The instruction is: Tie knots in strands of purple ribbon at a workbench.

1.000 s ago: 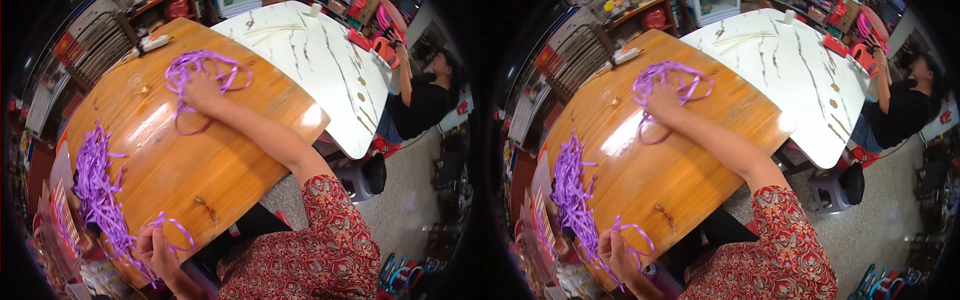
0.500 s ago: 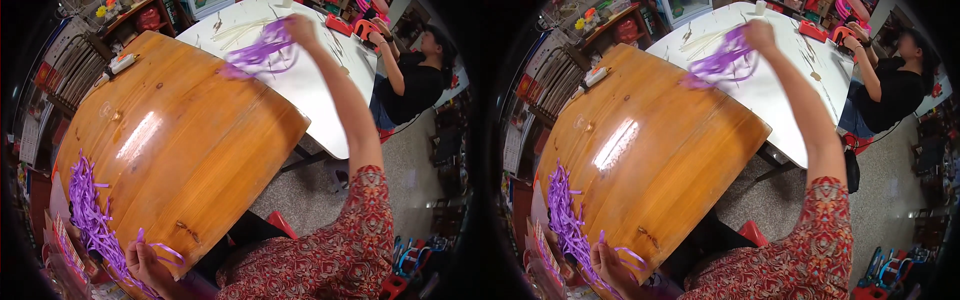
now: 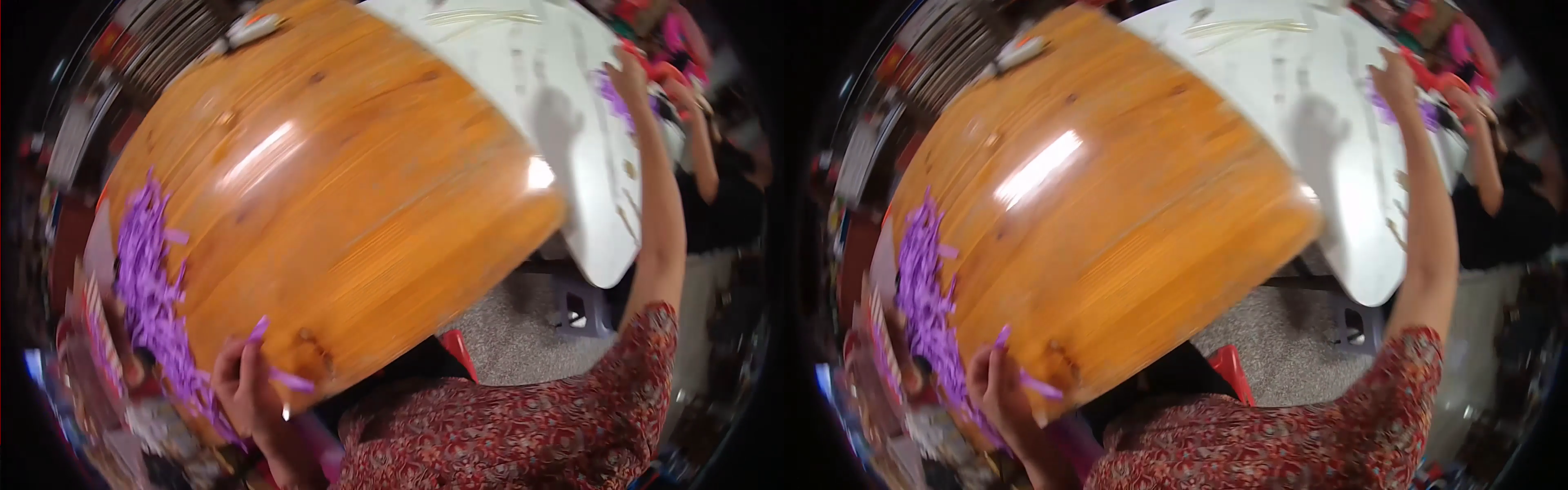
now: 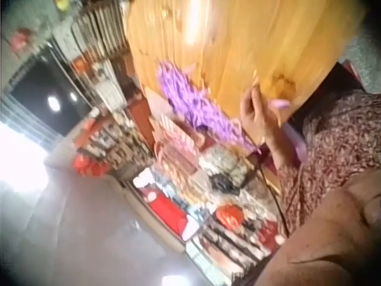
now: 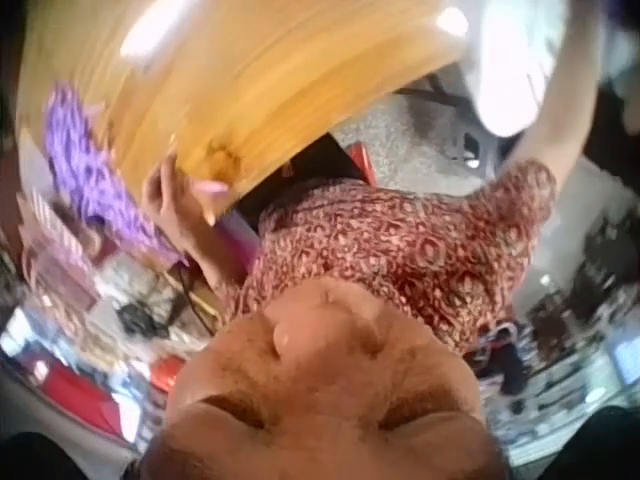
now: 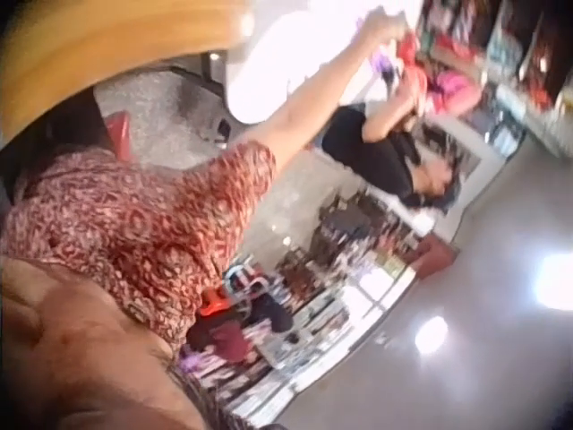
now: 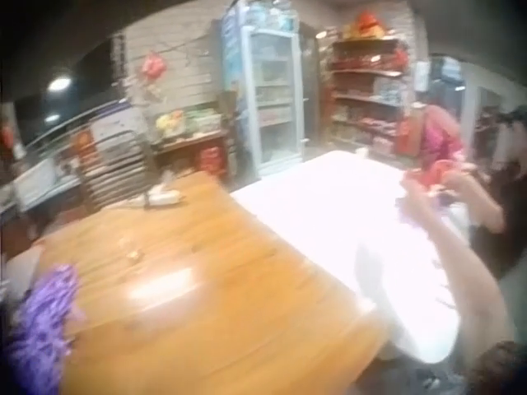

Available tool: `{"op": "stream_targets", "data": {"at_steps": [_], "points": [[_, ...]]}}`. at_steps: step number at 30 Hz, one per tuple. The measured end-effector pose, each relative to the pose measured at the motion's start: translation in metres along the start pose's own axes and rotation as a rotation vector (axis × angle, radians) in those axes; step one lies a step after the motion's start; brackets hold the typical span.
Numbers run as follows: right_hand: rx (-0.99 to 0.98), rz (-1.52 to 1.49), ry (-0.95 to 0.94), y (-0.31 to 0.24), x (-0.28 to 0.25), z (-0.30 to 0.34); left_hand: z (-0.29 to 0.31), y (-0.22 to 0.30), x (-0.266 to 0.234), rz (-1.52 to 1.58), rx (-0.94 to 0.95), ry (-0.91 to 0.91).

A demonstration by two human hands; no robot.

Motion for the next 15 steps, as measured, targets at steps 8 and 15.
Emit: {"op": "stream_targets", "data": {"at_steps": [8, 15], "points": [[-0.533, -0.993, -0.526, -0.409, -0.219, 0.130, 0.011, 0.029, 0.019, 0.098, -0.005, -0.054], [-0.662, -1.450, -0.373, -0.494, -0.303, 0.190, 0.028, 0.040, 0.014, 0.113, 0.079, -0.180]]}}
Point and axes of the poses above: each hand's wrist, its own z-axis away from the middle knuckle, its own x-axis out of the palm, y = z × x, the point moved 6 cm from there along -z, towards the middle knuckle, and after that the axes turned 13 degrees about x, right-handed, at the moved point
